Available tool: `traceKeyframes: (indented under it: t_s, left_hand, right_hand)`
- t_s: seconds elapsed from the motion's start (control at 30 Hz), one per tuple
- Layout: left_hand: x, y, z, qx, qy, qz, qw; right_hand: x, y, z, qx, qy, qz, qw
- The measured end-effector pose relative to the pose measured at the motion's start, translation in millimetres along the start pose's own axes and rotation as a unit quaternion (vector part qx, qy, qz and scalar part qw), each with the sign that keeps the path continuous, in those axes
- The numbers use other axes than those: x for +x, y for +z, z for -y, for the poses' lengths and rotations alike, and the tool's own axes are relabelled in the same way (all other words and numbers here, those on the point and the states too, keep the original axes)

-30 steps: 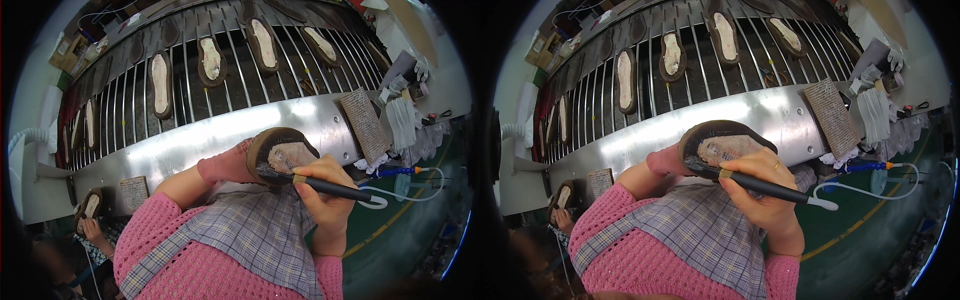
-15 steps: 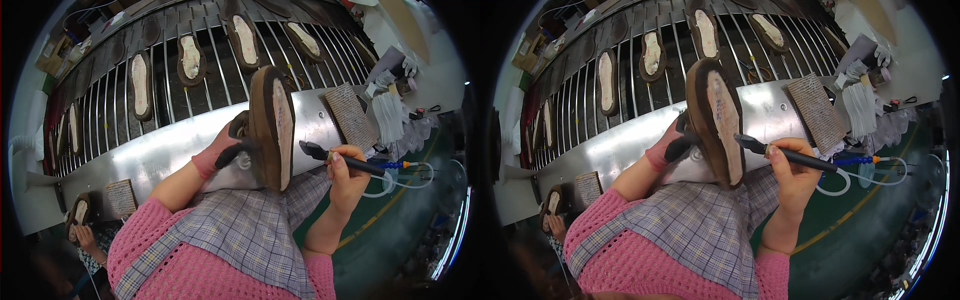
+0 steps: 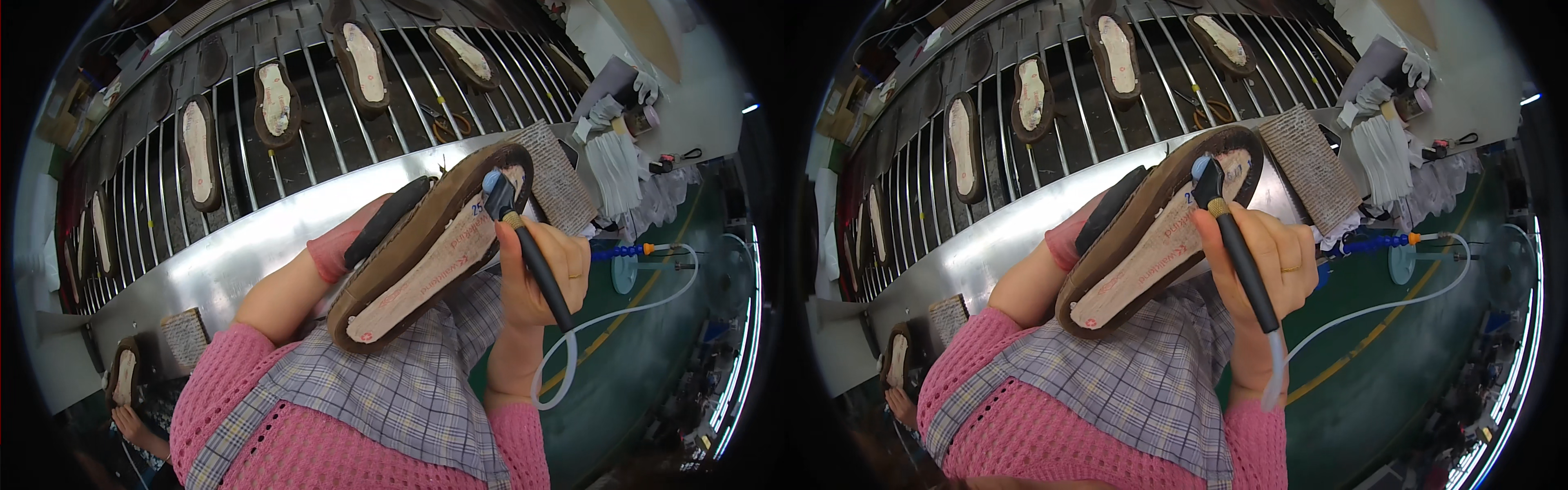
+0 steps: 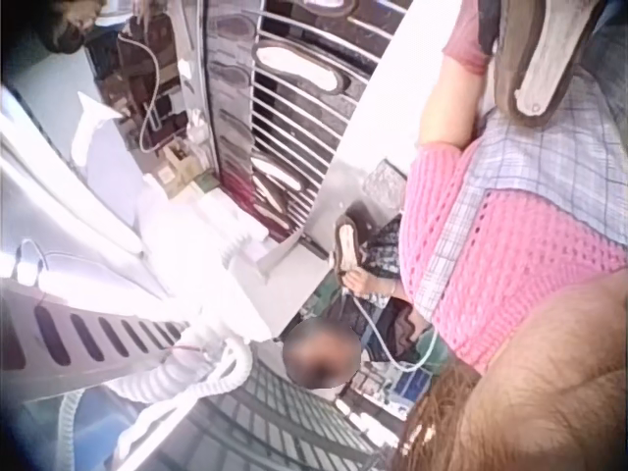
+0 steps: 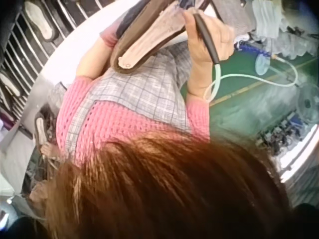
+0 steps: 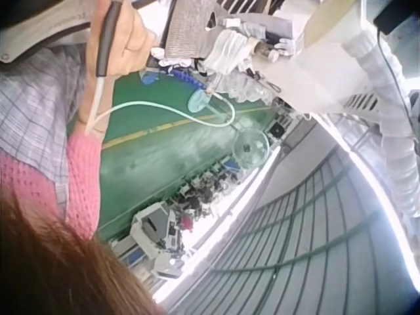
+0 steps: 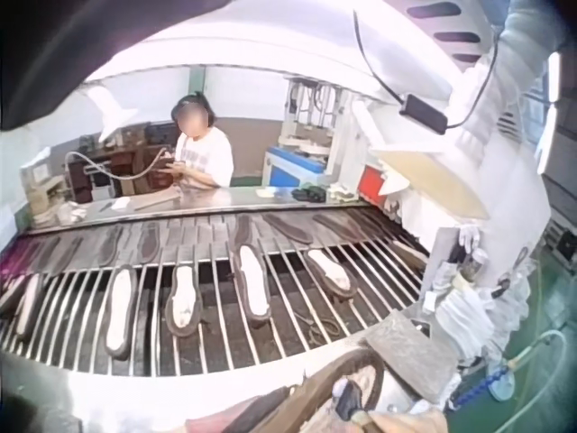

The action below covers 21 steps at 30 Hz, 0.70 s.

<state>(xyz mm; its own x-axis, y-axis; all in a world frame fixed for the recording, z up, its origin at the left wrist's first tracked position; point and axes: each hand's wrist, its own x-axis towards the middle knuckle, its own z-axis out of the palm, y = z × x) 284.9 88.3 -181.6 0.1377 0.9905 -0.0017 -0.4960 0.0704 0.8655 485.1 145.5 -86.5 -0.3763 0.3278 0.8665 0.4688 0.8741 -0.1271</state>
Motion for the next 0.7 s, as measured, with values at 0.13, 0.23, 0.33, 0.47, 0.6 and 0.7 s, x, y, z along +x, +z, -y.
traceKeyframes:
  t_s: [0.13,0.23,0.33,0.47,0.6,0.7]
  left_hand:
    - [3,4,-8,0.046,0.007,0.021,0.999]
    - [4,4,-12,0.065,0.009,0.027,0.997]
    - [2,7,-18,0.065,-0.011,0.013,0.998]
    - [4,13,-24,0.083,-0.022,0.007,0.996]
    - [4,12,-23,0.077,-0.024,0.001,0.997]
    - [4,6,-19,0.095,-0.009,0.007,0.995]
  right_hand:
    - [2,-5,10,-0.047,-0.046,0.017,0.998]
    - [1,-20,16,0.039,-0.021,0.079,0.996]
    - [6,-23,3,0.096,0.058,0.054,0.992]
    - [5,-18,-8,0.082,0.085,0.016,0.993]
    - [4,-21,-6,0.132,0.096,0.027,0.986]
    - [3,-22,-5,0.183,0.108,0.042,0.976]
